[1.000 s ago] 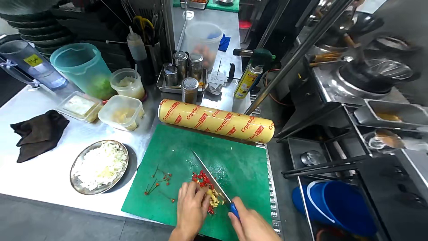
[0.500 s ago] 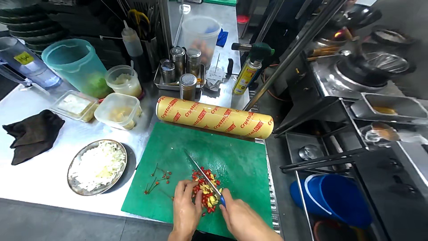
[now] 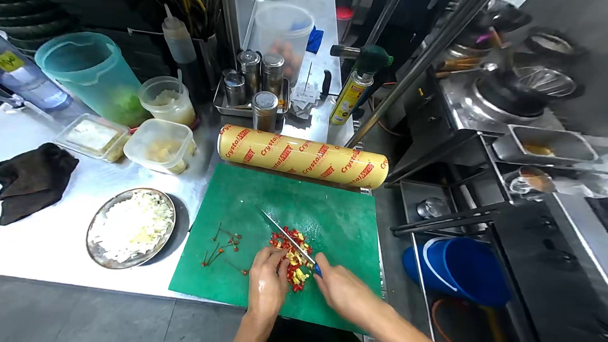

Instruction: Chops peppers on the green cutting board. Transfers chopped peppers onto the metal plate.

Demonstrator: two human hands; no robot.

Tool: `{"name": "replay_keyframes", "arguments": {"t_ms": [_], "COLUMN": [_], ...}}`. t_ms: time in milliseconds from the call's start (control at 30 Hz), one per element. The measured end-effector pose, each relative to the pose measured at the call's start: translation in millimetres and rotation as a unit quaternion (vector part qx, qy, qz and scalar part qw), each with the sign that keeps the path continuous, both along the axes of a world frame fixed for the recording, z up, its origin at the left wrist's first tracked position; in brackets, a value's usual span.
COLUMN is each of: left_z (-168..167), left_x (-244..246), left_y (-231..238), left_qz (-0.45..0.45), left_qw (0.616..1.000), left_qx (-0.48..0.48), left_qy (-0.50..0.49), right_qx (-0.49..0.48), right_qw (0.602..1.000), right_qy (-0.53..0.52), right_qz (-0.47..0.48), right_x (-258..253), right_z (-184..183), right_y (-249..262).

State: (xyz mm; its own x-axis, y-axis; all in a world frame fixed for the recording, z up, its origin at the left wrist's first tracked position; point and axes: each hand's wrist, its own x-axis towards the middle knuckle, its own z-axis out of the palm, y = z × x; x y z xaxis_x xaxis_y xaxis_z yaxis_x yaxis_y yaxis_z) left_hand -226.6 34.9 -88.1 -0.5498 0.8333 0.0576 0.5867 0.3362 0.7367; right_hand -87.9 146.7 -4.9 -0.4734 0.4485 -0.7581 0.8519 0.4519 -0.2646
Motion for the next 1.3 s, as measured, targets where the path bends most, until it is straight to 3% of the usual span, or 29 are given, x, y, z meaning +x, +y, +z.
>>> {"name": "replay_keyframes", "arguments": {"t_ms": [67, 233, 367, 500, 667, 833, 1000, 1167, 1300], "left_z": [0.9, 2.4, 2.6, 6.8, 5.3, 6.1, -10.7, -7.0, -9.8], "left_x": [-0.2, -0.8, -0.9, -7.4, -6.8, 8.3, 1.3, -2.3, -2.0], "left_y": [1.2, 6.5, 7.4, 0.1, -17.9, -45.2, -35.1, -17.3, -14.5], "left_qz": [0.001, -0.005, 0.008, 0.036, 0.012, -0.043, -0.006, 0.013, -0.001], "left_qw": [1.000, 1.000, 1.000, 0.999, 1.000, 0.997, 0.998, 1.000, 0.998], "left_qx": [-0.010, -0.005, -0.006, 0.023, 0.003, -0.033, 0.018, 0.008, 0.020], "left_qy": [-0.003, -0.005, 0.008, 0.022, 0.026, 0.052, 0.061, 0.023, 0.054], "right_qx": [-0.003, -0.026, -0.002, -0.025, 0.002, -0.034, 0.004, -0.036, -0.020], "right_qw": [1.000, 0.999, 0.999, 0.999, 0.999, 0.999, 0.999, 0.999, 0.999], "right_qy": [0.011, -0.020, 0.011, -0.019, 0.007, -0.035, 0.010, -0.032, -0.006], "right_qz": [-0.009, -0.023, -0.034, -0.021, -0.034, -0.023, -0.034, -0.013, -0.041], "right_x": [-0.3, -15.5, -13.6, -24.8, -20.0, -27.9, -17.7, -24.4, -20.7], "right_z": [-7.6, 22.4, -7.0, 27.1, -7.7, 33.8, -11.2, 34.2, 2.2], "right_y": [-2.0, -9.5, -16.8, -11.0, -25.2, -23.7, -37.3, -22.1, -37.5]}}
